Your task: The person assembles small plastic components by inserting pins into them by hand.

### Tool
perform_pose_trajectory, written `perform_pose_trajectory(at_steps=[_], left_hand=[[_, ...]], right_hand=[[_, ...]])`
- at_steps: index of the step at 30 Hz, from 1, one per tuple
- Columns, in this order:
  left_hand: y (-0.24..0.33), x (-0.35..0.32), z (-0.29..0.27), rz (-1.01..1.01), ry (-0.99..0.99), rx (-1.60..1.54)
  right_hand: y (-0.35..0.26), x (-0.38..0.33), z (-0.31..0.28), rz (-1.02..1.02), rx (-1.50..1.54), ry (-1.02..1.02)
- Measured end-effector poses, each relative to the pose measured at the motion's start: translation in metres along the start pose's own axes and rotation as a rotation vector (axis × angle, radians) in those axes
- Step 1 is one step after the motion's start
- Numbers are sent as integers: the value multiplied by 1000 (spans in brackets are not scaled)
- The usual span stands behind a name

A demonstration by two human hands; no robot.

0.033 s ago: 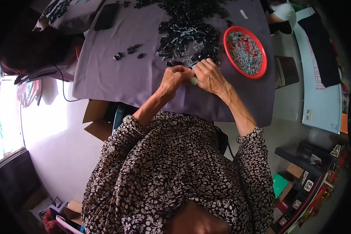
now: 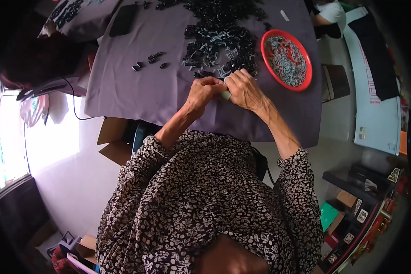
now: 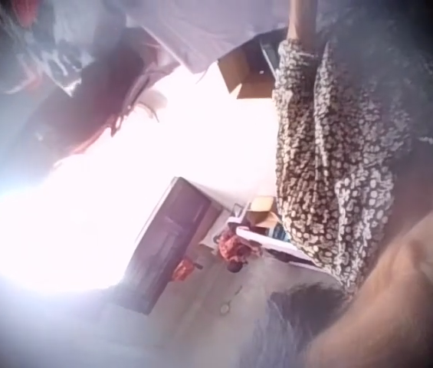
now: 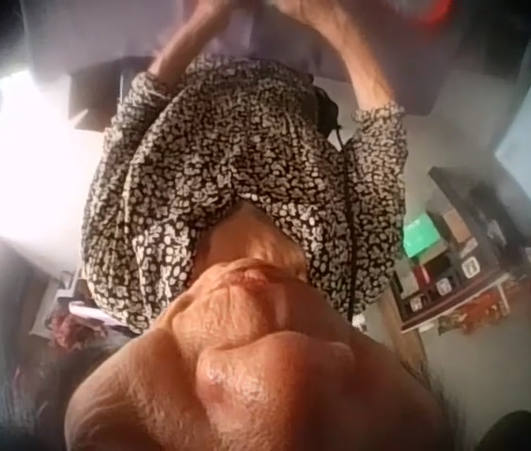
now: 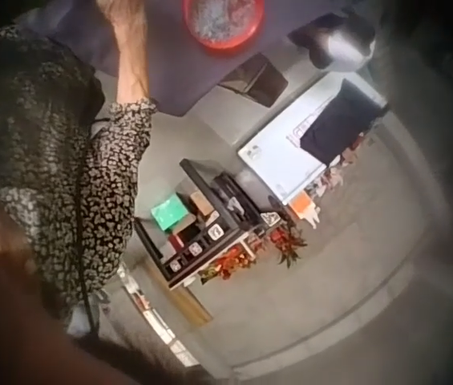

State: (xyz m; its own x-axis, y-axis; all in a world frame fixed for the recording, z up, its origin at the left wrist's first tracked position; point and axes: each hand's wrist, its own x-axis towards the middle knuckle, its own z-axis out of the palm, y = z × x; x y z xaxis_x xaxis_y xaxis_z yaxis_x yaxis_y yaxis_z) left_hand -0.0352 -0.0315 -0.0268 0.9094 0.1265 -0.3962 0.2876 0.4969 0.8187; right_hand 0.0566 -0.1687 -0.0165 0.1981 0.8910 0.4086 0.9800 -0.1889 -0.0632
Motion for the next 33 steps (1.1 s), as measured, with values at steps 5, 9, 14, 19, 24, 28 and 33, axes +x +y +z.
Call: perform_pose_trajectory(at_steps=[5,9,14,19,24,28,33], left_hand=[[-4,-6,-7,-46,-53,98],[-8,-9,-5,-35,-61,137],[0,-14,-5,-50,-45,118],[-5,-6,-11,45,-86,220],[27,-10,-53,574,274,904],[36,-9,-117,786,528,1280],[45,-7,-124,838,587,1450]], right_hand=[[-10,-11,6,5,5,5],[-14,-19,10,24,-22,-46],[-14,-19,11,8,-28,-58],[-10,-13,7,19,44,-59],[-4,-13,-12,171,27,48],[4,-34,-13,184,-41,31],[30,-14,-9,330,76,82]])
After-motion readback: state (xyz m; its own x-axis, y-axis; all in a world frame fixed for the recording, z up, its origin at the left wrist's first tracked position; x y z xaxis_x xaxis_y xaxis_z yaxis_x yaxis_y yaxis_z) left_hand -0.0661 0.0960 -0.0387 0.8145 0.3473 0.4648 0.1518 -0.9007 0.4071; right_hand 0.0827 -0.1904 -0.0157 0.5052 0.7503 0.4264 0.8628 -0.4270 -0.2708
